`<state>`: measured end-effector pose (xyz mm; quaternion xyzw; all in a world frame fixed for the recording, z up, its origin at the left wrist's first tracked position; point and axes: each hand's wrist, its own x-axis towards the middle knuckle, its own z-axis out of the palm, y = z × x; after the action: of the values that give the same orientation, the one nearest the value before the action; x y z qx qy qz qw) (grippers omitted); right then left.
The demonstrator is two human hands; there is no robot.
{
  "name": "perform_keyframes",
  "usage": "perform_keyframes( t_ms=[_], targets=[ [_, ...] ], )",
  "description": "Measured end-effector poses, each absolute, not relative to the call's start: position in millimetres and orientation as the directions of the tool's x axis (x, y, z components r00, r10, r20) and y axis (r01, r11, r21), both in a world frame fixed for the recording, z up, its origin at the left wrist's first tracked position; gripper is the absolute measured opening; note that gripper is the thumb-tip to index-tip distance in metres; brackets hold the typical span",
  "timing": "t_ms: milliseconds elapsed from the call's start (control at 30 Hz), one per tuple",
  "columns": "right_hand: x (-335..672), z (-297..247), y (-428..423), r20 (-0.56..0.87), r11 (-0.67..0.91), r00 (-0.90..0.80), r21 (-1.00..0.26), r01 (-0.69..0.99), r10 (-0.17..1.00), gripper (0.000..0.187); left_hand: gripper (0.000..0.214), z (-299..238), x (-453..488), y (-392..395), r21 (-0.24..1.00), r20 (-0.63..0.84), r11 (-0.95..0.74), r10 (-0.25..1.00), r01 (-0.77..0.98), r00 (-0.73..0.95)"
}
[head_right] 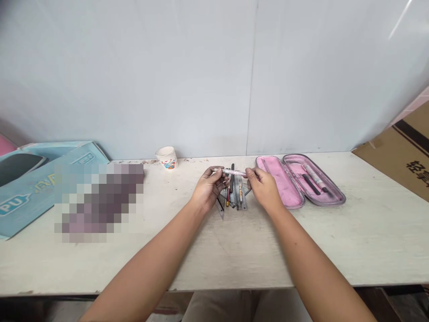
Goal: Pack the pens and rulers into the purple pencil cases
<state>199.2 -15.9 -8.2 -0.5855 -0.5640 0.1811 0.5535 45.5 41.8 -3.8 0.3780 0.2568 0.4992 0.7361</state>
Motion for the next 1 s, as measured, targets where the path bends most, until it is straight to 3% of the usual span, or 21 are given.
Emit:
perform_keyframes(
  t_ms=[133, 233, 367, 500, 633, 767, 900, 1000],
  targets=[
    [201, -7, -14, 0.443, 0.333, 0.304, -0.875, 0.351, 0.843, 0.03, 0.022, -5, 44, 44, 0.818, 0.008, 0.213, 0.924, -0.533, 0.382],
    [202, -5, -14, 0.313, 0.24, 0.301, -0.937, 0.255, 0.901, 0.031, 0.024, -7, 44, 46, 0.827, 0.007, 0.208, 0.926, -0.523, 0.379],
    [203, -1, -15, 0.351, 0.264, 0.294, -0.917, 0.299, 0.889, 0.031, 0.026, -9, 43, 49, 0.835, 0.008, 0.199, 0.928, -0.513, 0.372],
    [203, 2, -16, 0.253, 0.176, 0.274, -0.945, 0.276, 0.928, 0.034, 0.026, -8, 43, 48, 0.844, 0.018, 0.19, 0.925, -0.502, 0.381],
    [200, 5, -18, 0.324, 0.251, 0.257, -0.927, 0.278, 0.911, 0.032, 0.026, -4, 42, 45, 0.847, 0.024, 0.188, 0.922, -0.498, 0.388],
    [198, 6, -19, 0.221, 0.161, 0.255, -0.958, 0.237, 0.941, 0.033, 0.026, -3, 42, 44, 0.849, 0.021, 0.191, 0.919, -0.492, 0.393],
    [197, 4, -20, 0.274, 0.21, 0.243, -0.943, 0.258, 0.93, 0.033, 0.026, -4, 43, 45, 0.849, 0.014, 0.2, 0.917, -0.489, 0.399],
    [196, 3, -20, 0.231, 0.165, 0.257, -0.953, 0.256, 0.938, 0.032, 0.026, -3, 43, 45, 0.848, 0.014, 0.199, 0.918, -0.491, 0.396]
  ],
)
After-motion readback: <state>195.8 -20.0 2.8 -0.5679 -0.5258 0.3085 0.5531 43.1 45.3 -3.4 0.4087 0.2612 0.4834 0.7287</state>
